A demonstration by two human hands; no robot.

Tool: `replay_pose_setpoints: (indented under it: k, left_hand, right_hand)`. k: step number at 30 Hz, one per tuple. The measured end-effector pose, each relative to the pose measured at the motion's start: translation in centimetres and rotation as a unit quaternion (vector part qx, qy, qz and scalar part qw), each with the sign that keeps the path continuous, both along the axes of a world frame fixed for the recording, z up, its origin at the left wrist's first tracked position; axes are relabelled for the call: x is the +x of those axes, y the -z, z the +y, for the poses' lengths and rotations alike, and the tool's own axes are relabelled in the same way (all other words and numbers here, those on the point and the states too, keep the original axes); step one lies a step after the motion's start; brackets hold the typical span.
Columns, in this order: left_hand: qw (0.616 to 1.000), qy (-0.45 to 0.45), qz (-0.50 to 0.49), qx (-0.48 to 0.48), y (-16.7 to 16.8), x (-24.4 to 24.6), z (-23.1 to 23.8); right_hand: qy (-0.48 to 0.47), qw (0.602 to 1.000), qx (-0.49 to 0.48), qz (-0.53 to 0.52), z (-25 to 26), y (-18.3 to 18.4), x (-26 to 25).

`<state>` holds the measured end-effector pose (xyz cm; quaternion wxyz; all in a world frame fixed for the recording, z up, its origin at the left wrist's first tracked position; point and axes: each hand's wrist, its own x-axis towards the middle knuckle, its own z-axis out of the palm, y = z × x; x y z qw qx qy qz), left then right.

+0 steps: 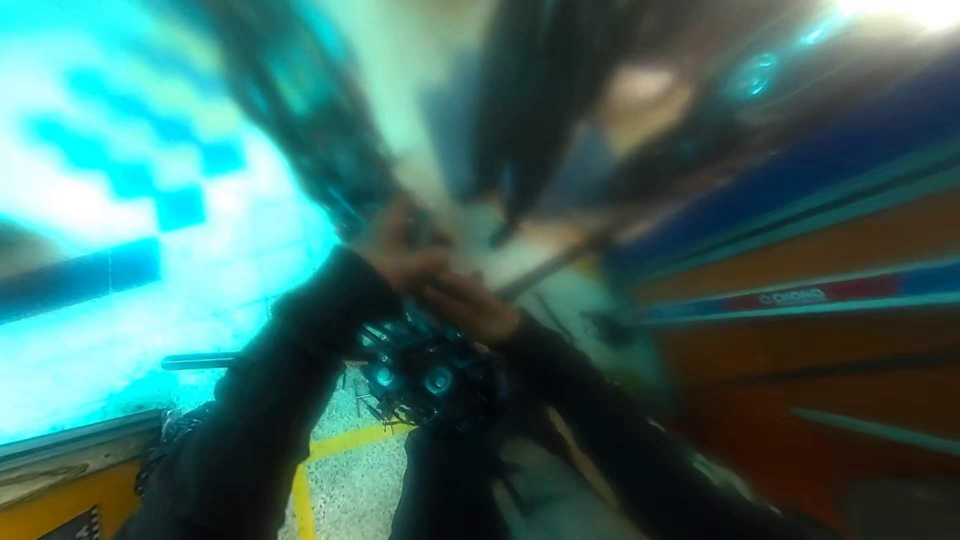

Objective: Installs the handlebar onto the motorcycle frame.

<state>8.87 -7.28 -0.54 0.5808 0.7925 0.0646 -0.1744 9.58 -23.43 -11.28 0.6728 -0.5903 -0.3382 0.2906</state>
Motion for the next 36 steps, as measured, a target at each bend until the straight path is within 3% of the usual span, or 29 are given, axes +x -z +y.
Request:
replay_pose_setpoints:
  k: [3,5,6,8,9,10,12,14,16,17,20,23,26,28,30,31,32,33,34,35,36]
  left_hand:
    - [0.952,0.271,-0.055,0.13,-2.2,1.8,0.6]
    - [0.861,0.381,-0.153,0.299,-3.2,2.5,0.0]
    - [0.812,0.384,-0.234,0.371,-2.7,2.2,-0.1]
    - [0.766,0.279,-0.412,0.407,-0.5,0.1,-0.3]
    - [0.781,0.199,-0.468,0.363,1.1,-1.2,-0.6]
    - [0.822,0.114,-0.49,0.268,2.9,-2.6,-0.9]
    - [0.888,-0.069,-0.455,-0.004,5.8,-5.1,-2.0]
    - [0.873,-0.244,-0.323,-0.272,6.9,-5.9,-2.6]
    - [0.836,-0.319,-0.167,-0.414,7.0,-5.0,-1.9]
    - [0.83,-0.332,-0.102,-0.436,6.8,-3.9,-1.4]
    - [0.891,-0.271,0.044,-0.361,4.3,-0.1,-0.3]
    - [0.961,-0.072,0.128,-0.236,1.6,2.6,-0.1]
    - [0.987,0.131,0.097,-0.009,-0.9,4.7,-0.5]
    - [0.935,0.293,-0.023,0.198,-2.1,5.3,-0.5]
    - [0.838,0.393,-0.258,0.276,0.1,4.6,0.2]
    - [0.793,0.375,-0.4,0.268,2.9,4.2,0.7]
    - [0.776,0.352,-0.449,0.268,3.6,3.4,0.7]
    - [0.797,0.331,-0.426,0.273,2.5,1.9,0.6]
    - [0.853,0.28,-0.372,0.234,1.0,-0.1,0.4]
    - [0.894,0.202,-0.366,0.163,1.2,-1.9,0.4]
    - [0.903,0.134,-0.398,0.086,2.8,-3.1,0.9]
  right_hand:
    - [-0.002,1.0,-0.022,-0.003,-0.2,0.2,-0.4]
    - [0.035,0.999,-0.029,0.018,-0.4,0.7,-0.5]
    - [0.064,0.997,-0.029,0.023,-0.6,0.6,-0.5]
    - [0.093,0.995,-0.025,0.028,-1.1,-0.1,-0.9]
    - [0.095,0.995,-0.021,0.02,-1.3,-0.2,-1.1]
    - [0.095,0.995,-0.013,0.005,-1.3,0.2,-1.1]
    - [0.069,0.997,-0.024,-0.019,-1.1,1.0,-0.8]
    - [0.048,0.996,-0.068,-0.043,-0.8,1.3,-0.6]
    - [0.042,0.994,-0.091,-0.053,-0.7,0.9,-0.8]
    - [0.04,0.993,-0.1,-0.045,-0.7,0.7,-0.9]
    - [0.032,0.992,-0.124,-0.013,-0.8,0.3,-0.8]
    - [0.025,0.991,-0.132,-0.014,-1.1,0.2,-1.0]
    - [0.032,0.991,-0.129,-0.009,-1.1,0.2,-1.2]
    - [0.045,0.989,-0.138,-0.017,-0.9,0.3,-1.3]
    - [0.092,0.983,-0.159,-0.02,-0.6,0.5,-1.5]
    - [0.12,0.979,-0.166,-0.013,-0.6,0.8,-1.5]
    - [0.135,0.975,-0.176,-0.014,-0.9,0.8,-1.6]
    - [0.135,0.975,-0.176,-0.018,-1.2,0.9,-1.4]
    - [0.126,0.979,-0.156,-0.026,-1.4,1.2,-1.4]
    - [0.117,0.983,-0.137,-0.032,-1.5,1.5,-1.5]
    - [0.107,0.985,-0.128,-0.045,-1.6,1.8,-1.5]
